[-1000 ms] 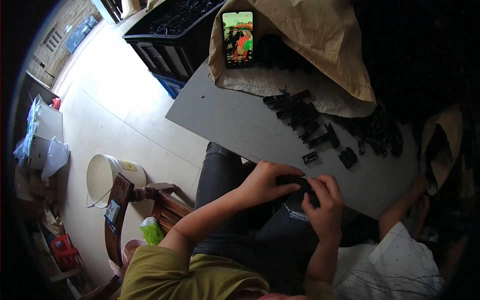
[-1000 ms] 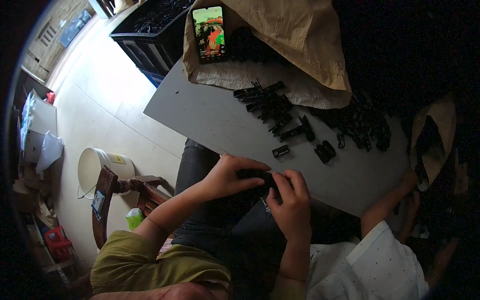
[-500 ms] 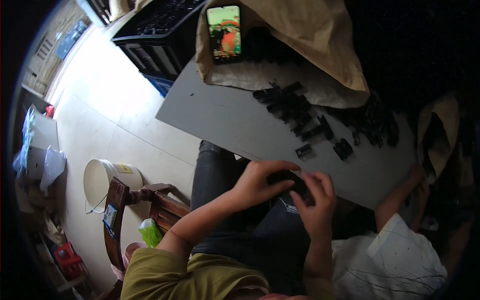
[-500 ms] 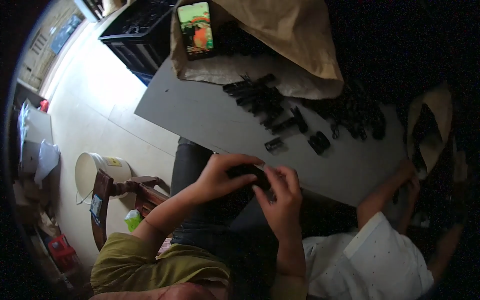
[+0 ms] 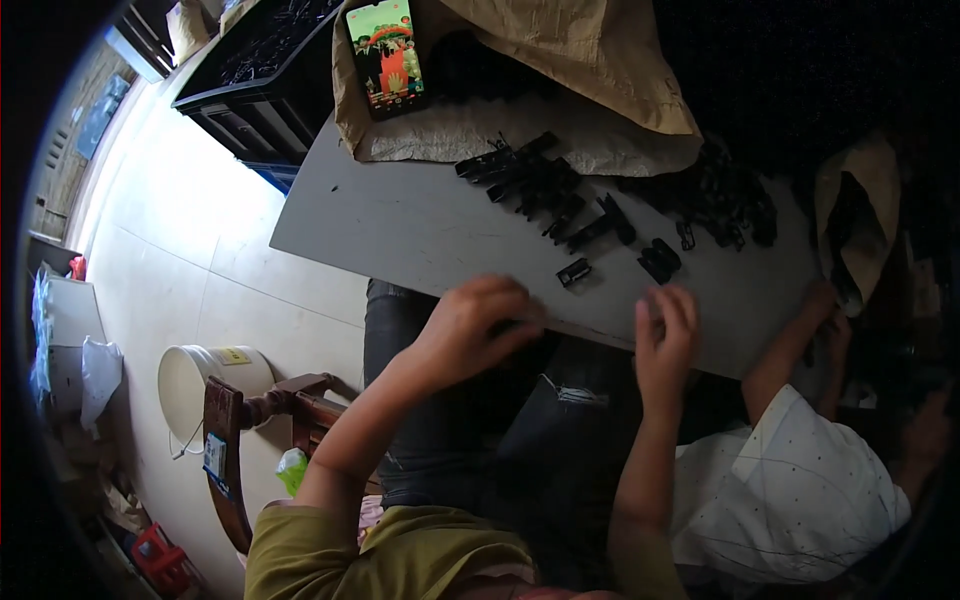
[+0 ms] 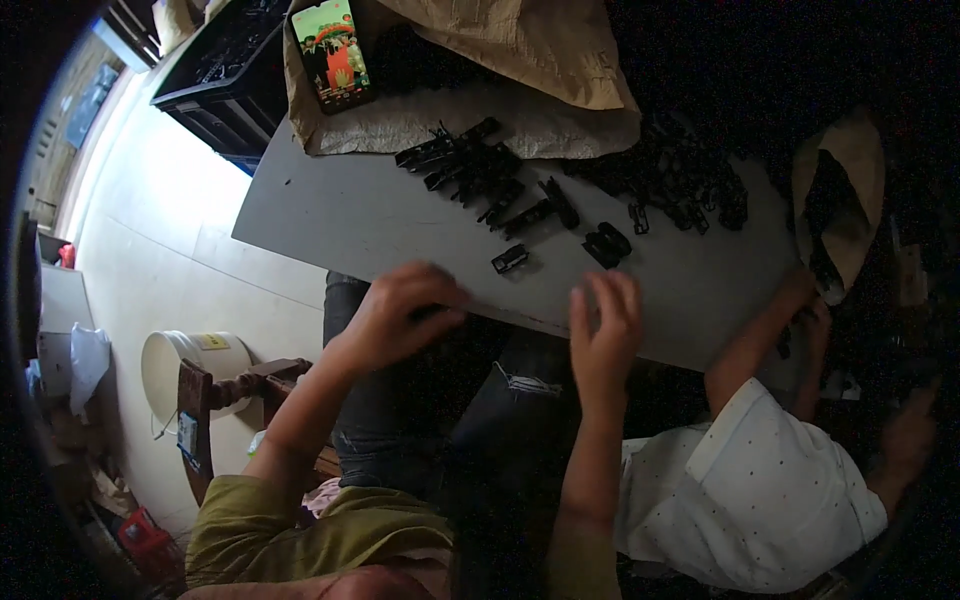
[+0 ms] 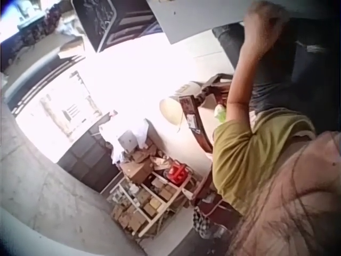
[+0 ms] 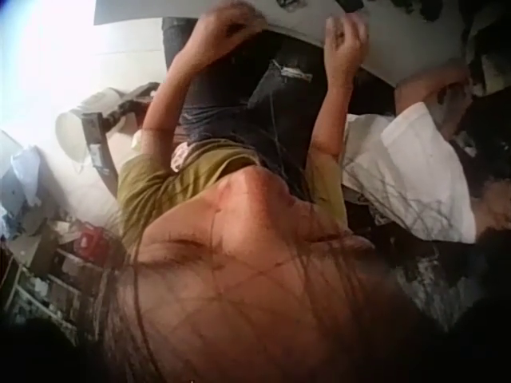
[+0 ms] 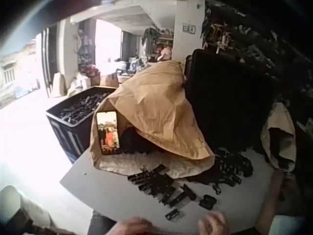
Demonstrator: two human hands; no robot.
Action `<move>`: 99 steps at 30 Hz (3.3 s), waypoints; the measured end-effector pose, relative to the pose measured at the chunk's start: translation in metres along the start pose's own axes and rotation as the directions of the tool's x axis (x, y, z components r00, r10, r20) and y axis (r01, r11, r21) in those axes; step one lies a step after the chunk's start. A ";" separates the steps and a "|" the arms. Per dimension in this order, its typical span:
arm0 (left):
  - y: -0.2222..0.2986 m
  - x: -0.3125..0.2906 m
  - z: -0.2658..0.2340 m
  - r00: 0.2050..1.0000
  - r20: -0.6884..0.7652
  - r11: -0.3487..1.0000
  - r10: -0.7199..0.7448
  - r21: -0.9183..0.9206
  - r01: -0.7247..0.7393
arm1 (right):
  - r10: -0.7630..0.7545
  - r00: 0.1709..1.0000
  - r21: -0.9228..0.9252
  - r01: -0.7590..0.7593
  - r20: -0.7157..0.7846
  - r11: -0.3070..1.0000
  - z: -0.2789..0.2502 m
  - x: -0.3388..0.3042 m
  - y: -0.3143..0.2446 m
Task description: Assembling small black plastic components by hand at a workbench.
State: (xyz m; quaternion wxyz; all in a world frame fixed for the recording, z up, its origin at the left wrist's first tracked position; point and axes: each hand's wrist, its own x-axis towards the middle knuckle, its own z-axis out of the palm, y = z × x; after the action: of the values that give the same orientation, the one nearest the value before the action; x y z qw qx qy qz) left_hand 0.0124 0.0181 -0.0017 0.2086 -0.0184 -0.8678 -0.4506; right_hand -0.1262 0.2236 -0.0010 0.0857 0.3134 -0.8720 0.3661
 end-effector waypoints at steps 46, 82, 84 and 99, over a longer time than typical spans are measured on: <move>0.023 0.013 0.015 0.988 -0.010 0.939 -0.156 -0.311 0.145 | -0.228 0.961 0.209 0.193 0.158 0.959 -0.004 -0.006 -0.062; 0.009 0.035 0.014 0.985 0.028 0.940 -0.168 -0.298 0.168 | -0.157 0.949 0.277 0.078 0.274 0.958 -0.002 0.018 -0.041; 0.010 0.031 0.014 0.990 0.038 0.959 -0.135 -0.246 0.140 | -0.219 0.931 0.223 0.157 0.292 0.962 -0.005 0.016 -0.043; 0.024 0.016 0.011 0.994 0.104 0.952 -0.038 -0.297 0.068 | -0.058 0.874 0.543 -0.246 0.482 0.803 -0.005 -0.009 -0.020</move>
State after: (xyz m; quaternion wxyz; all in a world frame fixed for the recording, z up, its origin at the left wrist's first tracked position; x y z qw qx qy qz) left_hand -0.0007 0.0381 0.0173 0.1487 -0.0486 -0.7986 -0.5811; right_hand -0.1073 0.2205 0.0109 -0.2512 0.3589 -0.7236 0.5334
